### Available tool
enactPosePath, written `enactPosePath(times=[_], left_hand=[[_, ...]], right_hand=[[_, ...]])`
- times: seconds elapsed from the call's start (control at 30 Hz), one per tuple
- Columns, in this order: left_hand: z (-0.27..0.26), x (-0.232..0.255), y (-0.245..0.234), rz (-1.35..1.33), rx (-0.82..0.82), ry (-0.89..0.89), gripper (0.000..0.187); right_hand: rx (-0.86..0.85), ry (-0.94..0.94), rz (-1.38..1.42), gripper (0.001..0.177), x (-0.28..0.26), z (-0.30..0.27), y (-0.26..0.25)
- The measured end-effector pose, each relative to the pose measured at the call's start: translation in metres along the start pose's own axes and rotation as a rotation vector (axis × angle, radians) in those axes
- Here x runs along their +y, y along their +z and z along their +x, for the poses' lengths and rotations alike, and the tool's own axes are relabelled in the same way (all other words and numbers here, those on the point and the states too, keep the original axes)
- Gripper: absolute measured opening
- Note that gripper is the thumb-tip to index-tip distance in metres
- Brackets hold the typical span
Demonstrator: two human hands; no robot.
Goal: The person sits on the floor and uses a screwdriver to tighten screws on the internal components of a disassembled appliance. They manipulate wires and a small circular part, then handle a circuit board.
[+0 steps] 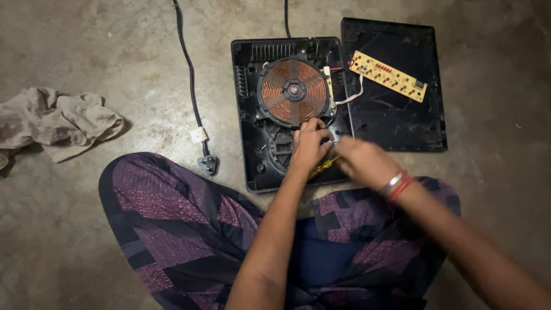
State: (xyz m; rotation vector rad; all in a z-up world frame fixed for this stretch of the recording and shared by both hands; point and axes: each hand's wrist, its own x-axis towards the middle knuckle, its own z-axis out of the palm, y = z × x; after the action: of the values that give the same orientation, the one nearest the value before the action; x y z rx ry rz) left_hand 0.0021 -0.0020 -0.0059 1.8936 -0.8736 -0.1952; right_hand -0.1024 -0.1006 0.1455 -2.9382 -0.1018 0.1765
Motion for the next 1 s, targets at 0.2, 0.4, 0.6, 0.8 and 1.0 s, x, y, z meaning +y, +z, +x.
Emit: enactPosePath(times=[0.2, 0.4, 0.6, 0.8, 1.0], left_hand=[[0.0, -0.003, 0.004, 0.012, 0.01, 0.005, 0.017], [0.0, -0.003, 0.003, -0.008, -0.002, 0.013, 0.018], [0.001, -0.004, 0.004, 0.018, -0.031, 0.0, 0.02], [0.001, -0.003, 0.0, 0.004, -0.054, 0.004, 0.023], [0.0, 0.0, -0.004, -0.006, -0.057, -0.017, 0.021]], right_hand=[[0.057, -0.155, -0.172, 0.022, -0.013, -0.022, 0.071], [0.098, -0.137, -0.274, 0.017, 0.006, -0.009, 0.097], [0.345, -0.062, 0.059, 0.025, 0.0, -0.034, 0.063], [0.744, 0.501, 0.765, 0.03, 0.013, -0.042, 0.038], [0.773, 0.432, 1.032, 0.021, 0.024, -0.035, 0.046]])
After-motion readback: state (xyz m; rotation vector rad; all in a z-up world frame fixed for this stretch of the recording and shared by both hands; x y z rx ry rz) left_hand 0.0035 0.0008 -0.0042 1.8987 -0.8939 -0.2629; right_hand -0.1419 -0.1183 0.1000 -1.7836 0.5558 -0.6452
